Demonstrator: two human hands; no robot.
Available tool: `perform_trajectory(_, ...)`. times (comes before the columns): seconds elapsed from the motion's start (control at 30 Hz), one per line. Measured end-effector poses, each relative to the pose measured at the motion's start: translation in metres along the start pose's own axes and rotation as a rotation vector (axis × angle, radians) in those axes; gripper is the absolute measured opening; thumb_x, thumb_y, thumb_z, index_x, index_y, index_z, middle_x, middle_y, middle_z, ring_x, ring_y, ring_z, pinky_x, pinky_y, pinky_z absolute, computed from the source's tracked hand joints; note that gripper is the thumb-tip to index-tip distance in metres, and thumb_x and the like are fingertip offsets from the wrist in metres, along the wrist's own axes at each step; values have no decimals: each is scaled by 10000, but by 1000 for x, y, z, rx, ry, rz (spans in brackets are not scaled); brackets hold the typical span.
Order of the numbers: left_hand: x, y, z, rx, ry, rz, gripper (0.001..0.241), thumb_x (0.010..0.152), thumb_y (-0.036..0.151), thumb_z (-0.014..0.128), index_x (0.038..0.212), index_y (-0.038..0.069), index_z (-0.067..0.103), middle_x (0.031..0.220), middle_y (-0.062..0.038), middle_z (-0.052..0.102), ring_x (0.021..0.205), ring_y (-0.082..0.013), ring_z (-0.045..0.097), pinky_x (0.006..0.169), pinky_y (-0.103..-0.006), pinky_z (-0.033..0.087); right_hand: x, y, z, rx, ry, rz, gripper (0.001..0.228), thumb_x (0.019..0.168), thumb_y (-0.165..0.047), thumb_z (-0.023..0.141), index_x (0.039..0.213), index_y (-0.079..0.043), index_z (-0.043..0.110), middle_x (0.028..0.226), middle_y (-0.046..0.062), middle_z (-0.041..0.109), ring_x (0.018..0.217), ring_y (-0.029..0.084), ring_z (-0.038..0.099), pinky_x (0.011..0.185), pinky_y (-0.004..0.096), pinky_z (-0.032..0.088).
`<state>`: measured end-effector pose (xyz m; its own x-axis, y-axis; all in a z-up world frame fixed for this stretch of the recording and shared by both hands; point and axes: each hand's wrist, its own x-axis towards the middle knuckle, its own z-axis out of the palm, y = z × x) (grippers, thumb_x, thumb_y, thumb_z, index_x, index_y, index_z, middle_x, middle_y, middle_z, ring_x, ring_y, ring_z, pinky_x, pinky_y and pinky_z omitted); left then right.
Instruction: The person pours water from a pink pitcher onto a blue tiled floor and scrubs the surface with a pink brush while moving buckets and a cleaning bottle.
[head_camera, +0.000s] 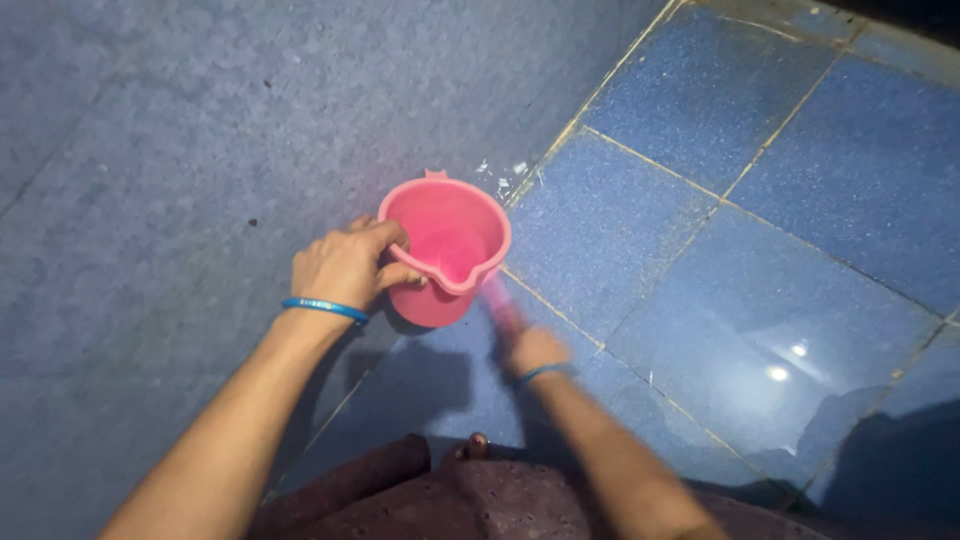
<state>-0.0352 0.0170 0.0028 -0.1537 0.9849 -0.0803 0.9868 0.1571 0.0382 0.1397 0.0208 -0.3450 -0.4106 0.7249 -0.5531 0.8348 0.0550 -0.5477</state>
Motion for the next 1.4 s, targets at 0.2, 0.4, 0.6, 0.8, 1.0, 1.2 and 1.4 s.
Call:
perform_trajectory(0.2,-7,3,-1,-23,27,71,510,679,535,821,1069,222,719,1093,-99,711,974,-383,691,725,-547,538,8,228,-187,136,825,450,509,1119,-522,325,1459,-206,534,959,297,704,846,542,675,698,642,514)
perform_trajectory(0.4,-9,10,-6,13,33,55,522,658,561,823,1050,230,722,1065,-87,720,983,-372,698,756,-541,545,0,254,-180,86,725,576,615,1121,-512,417,1019,-15,764,965,275,744,909,479,712,755,580,556)
perform_trajectory(0.6,-5,25,-5,-17,75,153,504,692,548,810,1067,225,719,1085,-73,723,976,-375,703,749,-537,547,-4,15,-6,4,117,-9,413,954,-375,558,1189,-85,735,1181,240,711,1104,422,688,968,537,528)
perform_trajectory(0.8,-13,23,-9,1,35,89,516,685,567,808,1076,241,719,1089,-81,721,986,-384,697,743,-548,542,0,74,-62,15,204,162,428,922,-413,591,1129,-81,767,1165,229,730,1086,418,699,932,525,557)
perform_trajectory(1.0,-20,6,-9,-14,42,97,526,671,562,821,1062,226,718,1089,-107,714,978,-399,695,739,-558,542,-12,303,-224,266,853,511,494,1174,-526,330,1393,-157,576,1127,278,700,1035,537,650,835,649,494)
perform_trajectory(1.2,-24,-3,-7,10,29,61,527,673,561,817,1068,225,721,1076,-87,721,999,-371,704,759,-548,550,12,219,-175,-29,507,360,490,894,-462,669,1118,-37,767,1129,273,733,1062,450,705,905,539,559)
perform_trajectory(1.4,-22,4,-11,3,28,70,531,683,539,822,1102,232,713,1090,-90,714,988,-388,697,747,-555,546,37,-6,-24,-72,112,-145,595,879,-323,521,1474,-334,501,1269,210,666,1163,414,655,1011,524,511)
